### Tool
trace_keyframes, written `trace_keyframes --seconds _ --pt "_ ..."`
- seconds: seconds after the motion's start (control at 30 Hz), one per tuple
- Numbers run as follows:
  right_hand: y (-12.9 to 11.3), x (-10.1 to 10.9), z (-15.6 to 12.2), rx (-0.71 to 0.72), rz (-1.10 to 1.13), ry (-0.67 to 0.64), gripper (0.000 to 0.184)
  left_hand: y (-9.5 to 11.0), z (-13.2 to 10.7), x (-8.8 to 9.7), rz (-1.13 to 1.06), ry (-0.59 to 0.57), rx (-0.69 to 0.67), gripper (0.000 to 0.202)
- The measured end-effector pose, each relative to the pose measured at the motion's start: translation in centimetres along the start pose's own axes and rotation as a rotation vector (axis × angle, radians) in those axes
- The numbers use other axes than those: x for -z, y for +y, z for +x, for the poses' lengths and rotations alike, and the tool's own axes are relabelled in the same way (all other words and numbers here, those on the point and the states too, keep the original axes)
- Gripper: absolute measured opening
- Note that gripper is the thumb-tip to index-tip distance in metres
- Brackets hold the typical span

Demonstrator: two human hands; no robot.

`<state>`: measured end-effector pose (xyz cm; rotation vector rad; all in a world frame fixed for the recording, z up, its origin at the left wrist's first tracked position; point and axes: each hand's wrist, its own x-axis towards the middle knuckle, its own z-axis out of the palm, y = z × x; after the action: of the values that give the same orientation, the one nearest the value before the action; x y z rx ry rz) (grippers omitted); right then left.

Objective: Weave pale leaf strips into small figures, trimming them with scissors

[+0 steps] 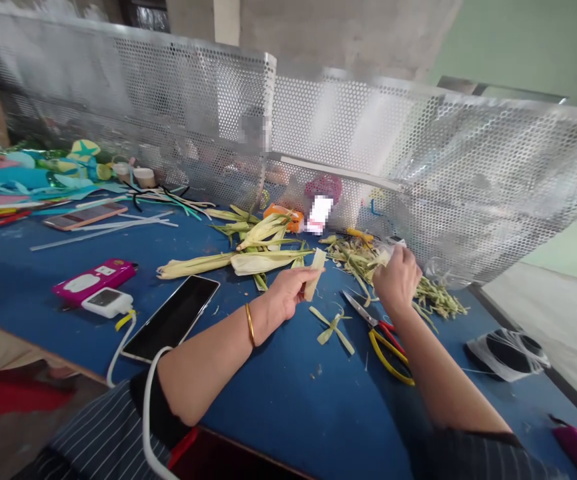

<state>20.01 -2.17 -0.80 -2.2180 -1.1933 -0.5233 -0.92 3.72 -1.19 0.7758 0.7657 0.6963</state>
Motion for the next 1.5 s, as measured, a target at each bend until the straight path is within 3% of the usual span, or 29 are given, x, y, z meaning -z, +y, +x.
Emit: trace_keyframes --seconds 0.07,0.13,0.2,0.23,0.37,0.5,0.57,0.67,0.7,0.77,0.8,0.87,0.97,1.03,1.07,1.2,1.5 --pt "-0.7 1.5 -1.8 0.050 0.059 -0.015 0.035 -0.3 -0.3 -0.3 -0.045 -0.009 -0.031 0.005" --pt "-2.3 2.5 -4.2 0.126 0.410 -0.198 0.031 -0.7 -0.7 -0.7 -0.070 -0.021 -0.064 0.007" --pt "-4.2 2.7 -6.6 0.120 0.697 -0.447 0.032 -1.0 -1.3 -1.2 -0.101 -0.039 -0.103 0.010" --pt "-5.1 2.6 -7.7 0.084 0.773 -0.500 0.031 -1.1 -1.5 -1.4 -0.119 -0.047 -0.117 0.011" --pt "-6.2 1.9 -9.3 -0.057 0.962 -0.454 0.026 -1.5 -1.9 -1.7 -0.169 -0.082 -0.119 0.012" --pt "-3.9 2.6 -8.2 -0.124 1.048 -0.302 0.020 -1.7 -1.5 -1.5 -0.091 -0.045 -0.165 0.010" --pt "-2.6 3.2 -7.5 -0.115 1.004 -0.237 0.017 -1.6 -1.4 -1.4 0.039 0.085 -0.271 0.020" --pt "-1.6 3.8 -7.1 -0.044 0.896 -0.283 0.016 -1.2 -1.4 -1.0 0.360 0.217 -0.613 0.042" --pt "-1.6 3.9 -7.1 -0.002 0.868 -0.327 0.016 -1.0 -1.5 -0.9 0.499 0.166 -0.732 0.042" --pt "-1.8 4.0 -7.1 0.088 0.828 -0.389 0.017 -0.8 -1.4 -0.6 0.772 -0.093 -0.800 0.030" --pt "-1.9 4.1 -7.0 0.123 0.812 -0.401 0.018 -0.8 -1.3 -0.4 0.872 -0.222 -0.755 0.020" --pt "-1.8 4.4 -6.9 0.144 0.761 -0.391 0.021 -0.9 -0.9 -0.1 0.930 -0.312 -0.626 0.012" --pt "-0.2 5.2 -6.5 0.126 0.391 -0.412 0.026 -1.2 -0.1 0.2 0.803 -0.236 -0.530 0.017" --pt "1.4 5.6 -6.6 0.171 -0.097 -0.545 0.027 -1.3 0.3 0.3 0.705 -0.151 -0.432 0.018" --pt "2.2 5.7 -6.8 0.167 -0.180 -0.609 0.025 -1.3 0.4 0.3 0.659 -0.108 -0.373 0.018" --pt "3.9 5.2 -8.0 0.159 -0.294 -0.723 0.036 -1.3 0.5 0.2 0.551 0.000 -0.227 0.017" --pt "4.6 4.6 -7.7 0.170 -0.312 -0.773 0.052 -1.8 0.7 0.0 0.471 0.029 -0.149 0.017"
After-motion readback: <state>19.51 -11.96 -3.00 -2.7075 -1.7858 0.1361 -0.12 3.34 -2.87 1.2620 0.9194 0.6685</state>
